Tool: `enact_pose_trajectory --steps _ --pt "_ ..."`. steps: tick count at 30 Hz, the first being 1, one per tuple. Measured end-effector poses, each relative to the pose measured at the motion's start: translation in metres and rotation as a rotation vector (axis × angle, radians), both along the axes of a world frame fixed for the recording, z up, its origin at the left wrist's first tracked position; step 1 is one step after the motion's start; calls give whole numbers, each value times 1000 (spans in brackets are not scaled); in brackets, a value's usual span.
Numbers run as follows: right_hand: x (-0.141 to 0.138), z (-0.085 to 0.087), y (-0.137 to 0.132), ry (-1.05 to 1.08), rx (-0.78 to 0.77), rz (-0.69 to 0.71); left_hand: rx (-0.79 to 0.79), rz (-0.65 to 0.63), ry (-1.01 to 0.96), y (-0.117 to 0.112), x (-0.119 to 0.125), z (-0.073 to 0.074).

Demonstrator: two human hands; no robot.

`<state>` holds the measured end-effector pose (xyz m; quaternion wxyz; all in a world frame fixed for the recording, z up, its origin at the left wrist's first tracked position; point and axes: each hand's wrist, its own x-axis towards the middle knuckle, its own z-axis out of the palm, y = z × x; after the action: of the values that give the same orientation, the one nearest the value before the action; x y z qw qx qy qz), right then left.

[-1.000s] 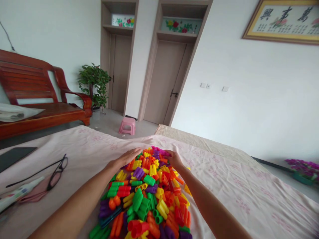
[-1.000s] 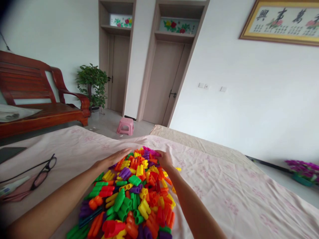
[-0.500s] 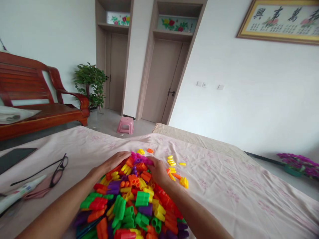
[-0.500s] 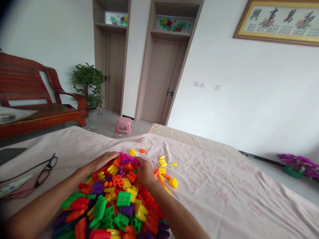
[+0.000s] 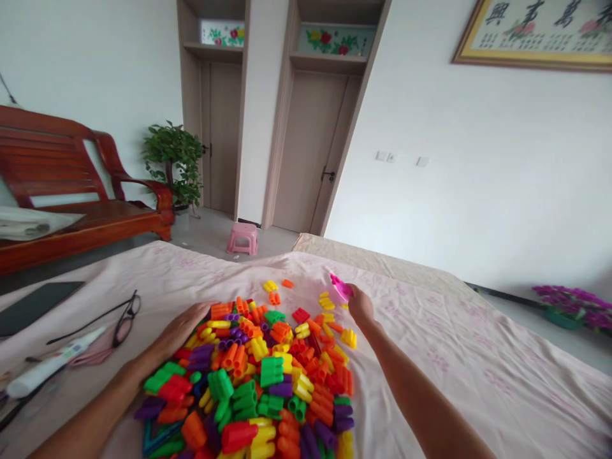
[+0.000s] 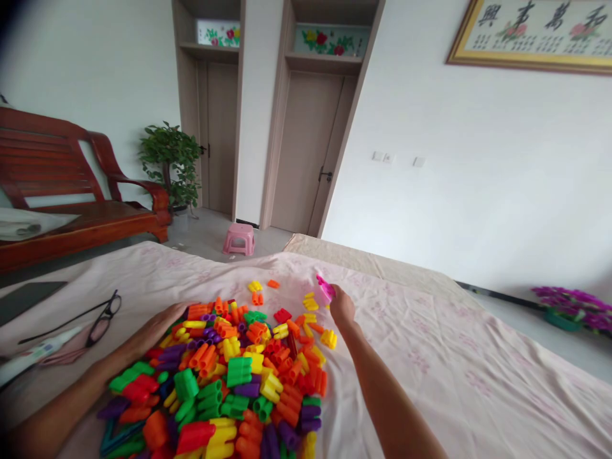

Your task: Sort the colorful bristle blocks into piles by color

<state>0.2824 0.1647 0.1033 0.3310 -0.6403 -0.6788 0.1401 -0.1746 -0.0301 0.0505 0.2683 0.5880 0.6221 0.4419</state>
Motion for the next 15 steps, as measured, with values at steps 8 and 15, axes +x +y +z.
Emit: enact_pose_trajectory --steps 8,15 --pt "-54 -25 -70 48 47 409 2 42 13 12 20 -2" --pt "-24 -16 -58 416 -71 279 -27 77 -13 -48 6 16"
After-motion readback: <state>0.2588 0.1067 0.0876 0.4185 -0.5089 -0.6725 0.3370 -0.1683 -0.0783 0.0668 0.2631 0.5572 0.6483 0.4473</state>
